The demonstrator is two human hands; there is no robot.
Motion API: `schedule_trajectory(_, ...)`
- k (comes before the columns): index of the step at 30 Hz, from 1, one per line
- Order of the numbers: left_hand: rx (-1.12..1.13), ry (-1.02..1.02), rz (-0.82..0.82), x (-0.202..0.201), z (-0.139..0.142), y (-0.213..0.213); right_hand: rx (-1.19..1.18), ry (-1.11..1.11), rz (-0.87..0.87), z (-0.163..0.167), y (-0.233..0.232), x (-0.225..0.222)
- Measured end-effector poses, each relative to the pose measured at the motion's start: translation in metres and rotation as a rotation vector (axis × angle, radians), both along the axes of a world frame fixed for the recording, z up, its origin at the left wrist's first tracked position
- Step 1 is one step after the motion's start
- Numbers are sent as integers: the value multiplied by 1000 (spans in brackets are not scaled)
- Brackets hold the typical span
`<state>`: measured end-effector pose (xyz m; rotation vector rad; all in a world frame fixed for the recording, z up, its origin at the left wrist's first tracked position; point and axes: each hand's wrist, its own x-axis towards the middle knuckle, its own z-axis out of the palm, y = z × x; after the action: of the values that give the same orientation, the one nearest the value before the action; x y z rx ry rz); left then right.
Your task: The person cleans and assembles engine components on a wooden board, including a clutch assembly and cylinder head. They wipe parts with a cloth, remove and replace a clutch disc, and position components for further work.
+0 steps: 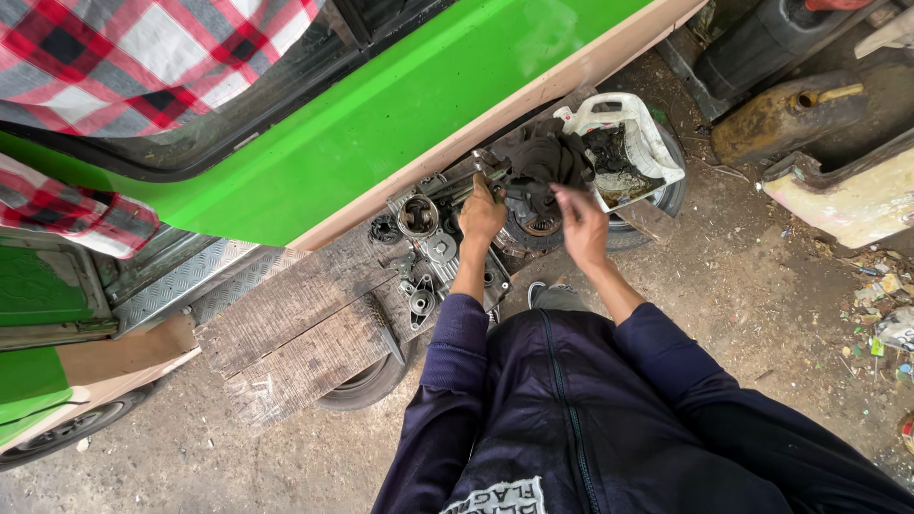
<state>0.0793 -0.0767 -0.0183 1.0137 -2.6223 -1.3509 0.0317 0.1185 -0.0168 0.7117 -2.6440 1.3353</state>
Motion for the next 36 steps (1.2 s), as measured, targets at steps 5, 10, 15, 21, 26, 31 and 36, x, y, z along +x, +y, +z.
schedule_trajectory(5,-5,-9,6,-3,-4,2,106,156,253,21,-8,4)
schedule_trajectory(10,22,14,15,-3,-1,4,244,210,98,33,-25,13)
schedule_trajectory(15,-12,-26,1,-4,2,2,-35,-124,98,20,-23,-3)
schedule_trajectory(21,29,-46,-13,-4,4,-1,-213,-498,-66,6,-20,-41)
schedule_trajectory(26,19,-39,-5,-4,3,0,-246,-518,-57,13,-19,-34)
schedule_trajectory(31,-3,37,4,-4,1,1,-254,-489,66,18,-25,-12)
schedule_trajectory(36,25,34,35,-2,3,4,-90,-427,31,-9,-22,-17)
